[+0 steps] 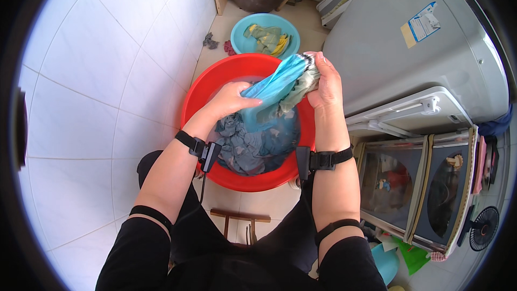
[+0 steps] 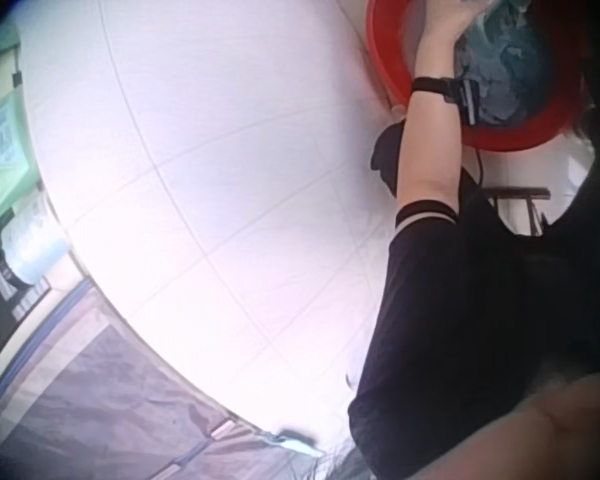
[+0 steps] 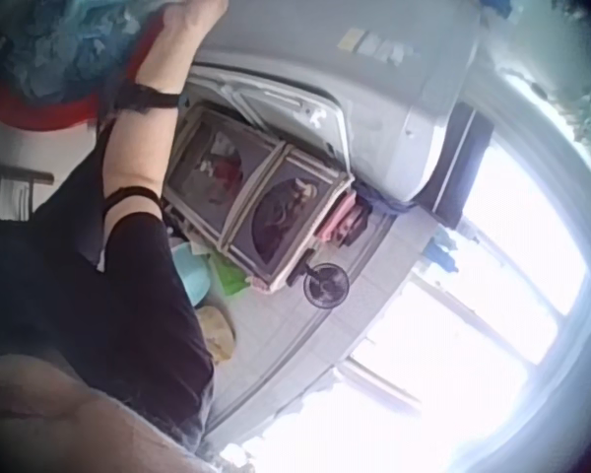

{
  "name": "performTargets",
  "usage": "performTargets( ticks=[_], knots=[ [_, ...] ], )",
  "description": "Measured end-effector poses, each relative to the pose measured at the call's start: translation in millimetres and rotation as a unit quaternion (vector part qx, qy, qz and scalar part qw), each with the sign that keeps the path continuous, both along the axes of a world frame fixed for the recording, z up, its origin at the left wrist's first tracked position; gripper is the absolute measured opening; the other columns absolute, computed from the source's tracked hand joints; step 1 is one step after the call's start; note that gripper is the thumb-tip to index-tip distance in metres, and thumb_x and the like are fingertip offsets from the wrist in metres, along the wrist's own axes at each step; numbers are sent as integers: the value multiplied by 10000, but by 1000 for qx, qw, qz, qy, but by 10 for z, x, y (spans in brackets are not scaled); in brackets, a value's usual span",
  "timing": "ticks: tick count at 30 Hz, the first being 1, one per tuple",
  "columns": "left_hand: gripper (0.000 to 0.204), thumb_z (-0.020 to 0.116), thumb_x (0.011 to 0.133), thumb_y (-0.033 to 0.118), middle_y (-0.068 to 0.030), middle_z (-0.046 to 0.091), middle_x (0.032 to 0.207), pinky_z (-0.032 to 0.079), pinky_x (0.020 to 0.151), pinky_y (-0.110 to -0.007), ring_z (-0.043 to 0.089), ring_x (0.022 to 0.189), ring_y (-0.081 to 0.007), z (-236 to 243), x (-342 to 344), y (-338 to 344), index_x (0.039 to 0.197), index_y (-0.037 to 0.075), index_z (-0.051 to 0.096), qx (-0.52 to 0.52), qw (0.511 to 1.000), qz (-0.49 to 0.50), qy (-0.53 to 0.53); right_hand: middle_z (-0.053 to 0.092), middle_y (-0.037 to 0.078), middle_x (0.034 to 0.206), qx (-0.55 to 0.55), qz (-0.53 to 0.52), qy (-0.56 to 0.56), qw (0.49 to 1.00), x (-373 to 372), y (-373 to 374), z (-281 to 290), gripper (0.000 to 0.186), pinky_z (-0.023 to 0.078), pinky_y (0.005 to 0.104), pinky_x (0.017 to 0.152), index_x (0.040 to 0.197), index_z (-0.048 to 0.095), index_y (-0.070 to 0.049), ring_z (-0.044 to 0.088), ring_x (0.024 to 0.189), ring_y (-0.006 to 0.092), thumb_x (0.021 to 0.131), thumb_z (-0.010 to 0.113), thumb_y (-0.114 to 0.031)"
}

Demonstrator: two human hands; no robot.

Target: Hand washing clothes in a red bucket filled with soapy water.

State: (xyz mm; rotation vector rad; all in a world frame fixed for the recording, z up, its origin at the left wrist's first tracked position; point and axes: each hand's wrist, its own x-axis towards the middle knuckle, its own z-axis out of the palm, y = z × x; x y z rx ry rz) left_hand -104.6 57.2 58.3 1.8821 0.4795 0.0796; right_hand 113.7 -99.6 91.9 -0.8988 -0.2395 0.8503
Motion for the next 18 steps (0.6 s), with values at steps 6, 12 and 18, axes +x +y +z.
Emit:
performTargets(
  ticks=[6,12,18],
  knots=[
    [411,659,1004,353,-94,688,1104,528,869,-321,648,978,-144,144,87,-29,1213,0,635,-435,859,178,-203,689,156,1125,-57,-32,12,998,-71,72,-153,352,554,445,918,1188,617,25,673,1001,285,1066,533,-294],
    [410,474,1084,423,-68,644,1066,521,838,-367,616,944,-173,-244,279,-18,1141,37,602,-411,817,369,-165,644,-5,950,-116,-2,-131,985,-1021,474,-415,237,524,299,745,1092,615,-62,620,854,127,997,685,-267],
    [333,561,1032,345,-41,670,966,501,815,-330,628,920,-161,-560,235,-209,1083,43,692,-549,750,328,-170,686,179,882,-280,-52,-560,778,-1470,627,-406,278,541,409,725,889,732,-37,675,803,369,931,691,-308]
  ],
)
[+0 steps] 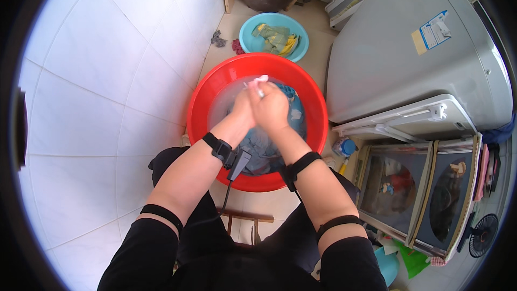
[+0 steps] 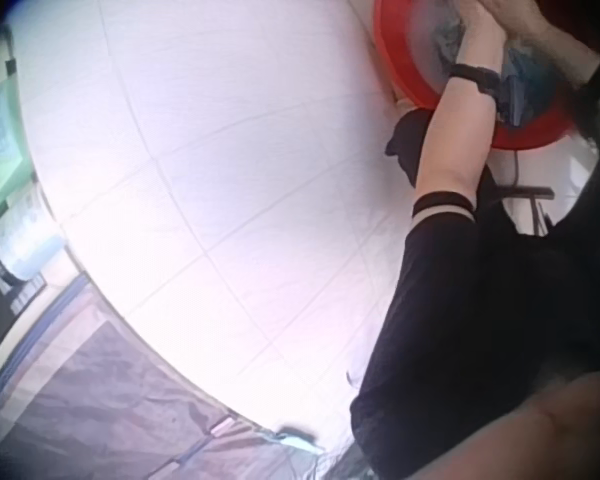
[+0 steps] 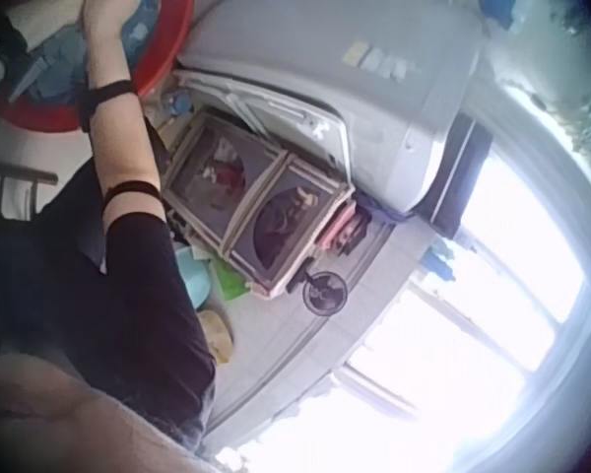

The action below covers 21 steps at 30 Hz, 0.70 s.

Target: Hand washing clothes in a red bucket filled with soapy water.

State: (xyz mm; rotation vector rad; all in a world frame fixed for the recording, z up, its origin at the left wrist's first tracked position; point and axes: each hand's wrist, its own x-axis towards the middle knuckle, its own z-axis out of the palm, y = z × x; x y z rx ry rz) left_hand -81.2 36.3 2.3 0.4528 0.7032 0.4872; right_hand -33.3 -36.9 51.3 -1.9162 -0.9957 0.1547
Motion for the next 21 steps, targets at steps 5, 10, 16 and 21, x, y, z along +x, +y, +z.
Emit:
performTargets(
  ticks=[5,10,16,21],
  knots=[
    [276,565,1035,294,-46,673,1009,490,817,-318,616,929,-157,-35,109,-84,1054,52,696,40,998,-18,52,688,207,963,-20,-72,101,992,160,87,-185,285,531,450,766,944,717,-18,675,881,380,938,678,-300],
    [294,529,1052,352,-32,620,892,497,732,-326,599,819,-173,-255,-59,157,993,83,631,-26,999,-12,-32,698,210,901,94,2,-11,995,-209,141,-109,308,528,454,770,874,702,-9,664,860,410,954,659,-303],
    [264,592,1020,322,-44,699,1005,538,797,-358,666,891,-169,270,5,-42,1094,85,679,37,992,-108,63,704,144,777,66,-116,295,946,484,59,-560,326,513,375,684,858,682,3,681,723,257,1018,581,-263],
    [336,654,1000,376,-59,687,1096,556,883,-376,664,985,-182,466,26,81,1151,76,638,69,992,-78,-67,688,134,1074,258,-74,609,746,977,-37,-628,252,549,432,926,1130,616,-7,667,979,263,1060,468,-199]
  ],
)
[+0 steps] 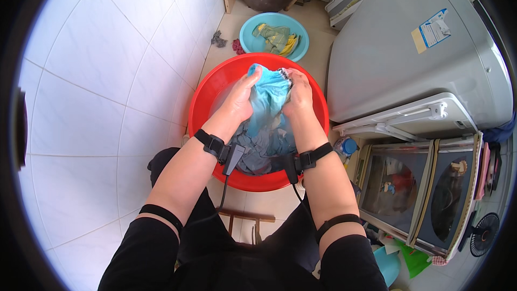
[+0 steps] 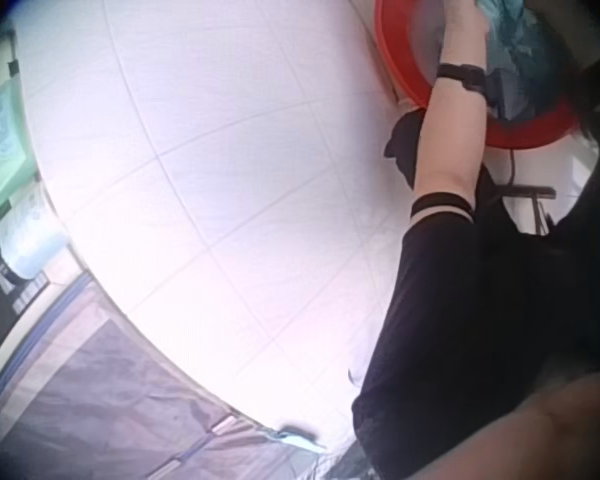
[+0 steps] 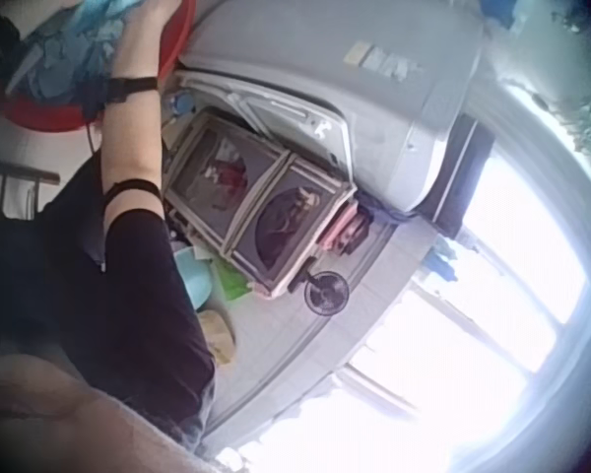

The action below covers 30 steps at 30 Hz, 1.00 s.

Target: Hand washing clothes in a red bucket filled with soapy water.

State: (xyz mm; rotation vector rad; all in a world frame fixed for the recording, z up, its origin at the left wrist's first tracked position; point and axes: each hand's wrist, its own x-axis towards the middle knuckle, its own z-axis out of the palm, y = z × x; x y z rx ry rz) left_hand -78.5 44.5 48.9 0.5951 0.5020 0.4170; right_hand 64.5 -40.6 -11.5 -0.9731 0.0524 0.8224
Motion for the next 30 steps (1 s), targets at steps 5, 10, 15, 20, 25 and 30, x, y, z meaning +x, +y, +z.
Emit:
performTargets(
  ticks=[5,10,15,20,25,30],
  knots=[
    [250,609,1037,296,-71,666,993,552,825,-347,653,946,-189,-143,18,95,1127,63,605,-14,976,175,126,661,63,932,57,71,-85,992,-592,18,471,291,528,339,802,926,635,-44,615,853,179,1078,519,-263],
    [361,504,1052,417,-55,646,938,509,780,-364,623,856,-172,-602,-121,87,1057,81,637,-52,992,75,82,628,161,799,-210,67,-665,713,-1174,-3,754,293,498,395,685,799,650,-43,615,722,339,929,716,-297],
    [311,583,1015,352,-50,673,1073,517,791,-362,637,939,-180,-482,80,-315,1079,58,658,24,983,6,181,667,244,866,-359,96,-439,818,-604,19,481,319,502,492,722,803,651,-9,650,813,425,946,661,-294],
    [234,583,993,282,-55,678,908,518,730,-369,648,818,-201,-898,-193,231,930,71,661,-43,997,34,47,605,189,797,-239,42,-629,739,-1254,142,662,300,503,486,723,768,588,-35,625,819,409,920,692,-273],
    [318,588,990,291,-96,647,1134,456,917,-368,558,1126,-172,-670,115,-284,1116,12,671,-54,988,7,148,669,239,733,-318,45,-449,834,-594,46,362,307,526,478,688,842,666,16,660,705,439,937,688,-275],
    [289,531,1016,286,-120,669,1018,522,818,-420,646,946,-241,-599,-124,-53,1054,19,636,-63,993,37,96,617,227,807,-311,73,-540,779,-1074,117,505,324,502,477,770,826,569,1,632,850,432,933,677,-286]
  ],
)
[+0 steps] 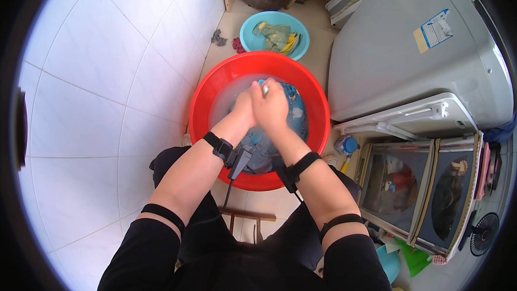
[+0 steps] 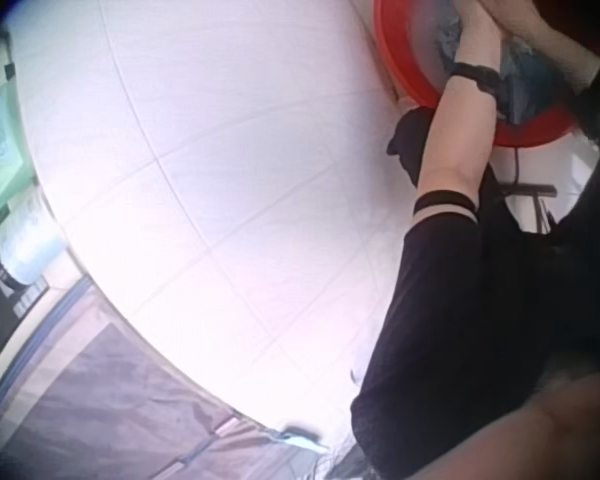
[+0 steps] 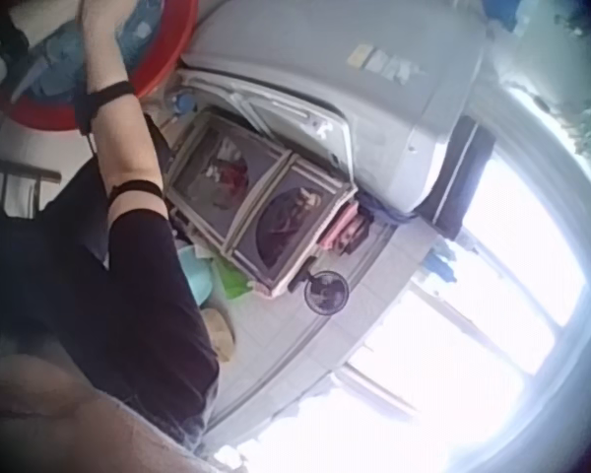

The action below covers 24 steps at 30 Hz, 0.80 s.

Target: Hand washing clothes in a red bucket filled with soapy water.

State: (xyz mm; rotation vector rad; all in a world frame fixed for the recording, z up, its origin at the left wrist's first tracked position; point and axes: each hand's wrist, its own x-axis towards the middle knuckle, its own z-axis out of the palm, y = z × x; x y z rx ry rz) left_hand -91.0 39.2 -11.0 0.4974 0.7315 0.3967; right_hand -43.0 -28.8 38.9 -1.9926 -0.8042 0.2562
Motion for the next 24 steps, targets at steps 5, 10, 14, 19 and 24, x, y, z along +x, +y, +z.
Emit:
performTargets(
  ticks=[5,10,14,19,24],
  knots=[
    [318,525,1040,312,-125,671,1055,528,806,-425,649,920,-231,348,19,-142,1066,23,654,6,995,-43,89,637,238,744,-16,-9,-13,1000,229,-3,-119,318,503,487,681,790,628,-10,635,734,451,946,670,-283],
    [343,522,1062,333,-76,694,1118,559,829,-381,675,958,-192,587,68,-174,1209,47,642,32,985,-167,43,686,114,848,123,-87,298,943,999,-180,-542,461,507,388,718,915,644,-8,649,792,233,1007,599,-458],
    [416,505,1071,415,-65,671,1169,535,936,-397,650,1049,-188,702,-125,154,1247,54,616,72,990,-118,-28,654,86,1099,138,69,475,866,672,-166,51,534,515,329,883,1221,599,-64,623,992,179,1009,562,-553],
    [435,508,1075,402,-63,655,1139,528,905,-332,626,1028,-145,722,-169,249,1294,34,582,120,983,-141,3,701,71,1065,-6,164,317,934,612,-305,74,421,548,295,837,1262,627,-28,663,946,139,971,719,-317],
    [286,628,1027,274,-7,634,1077,511,818,-269,592,972,-81,710,-227,277,1205,52,600,322,930,-174,31,728,39,885,16,139,208,968,616,-320,262,292,535,286,747,1040,733,-26,660,801,117,907,788,-279]
  ],
)
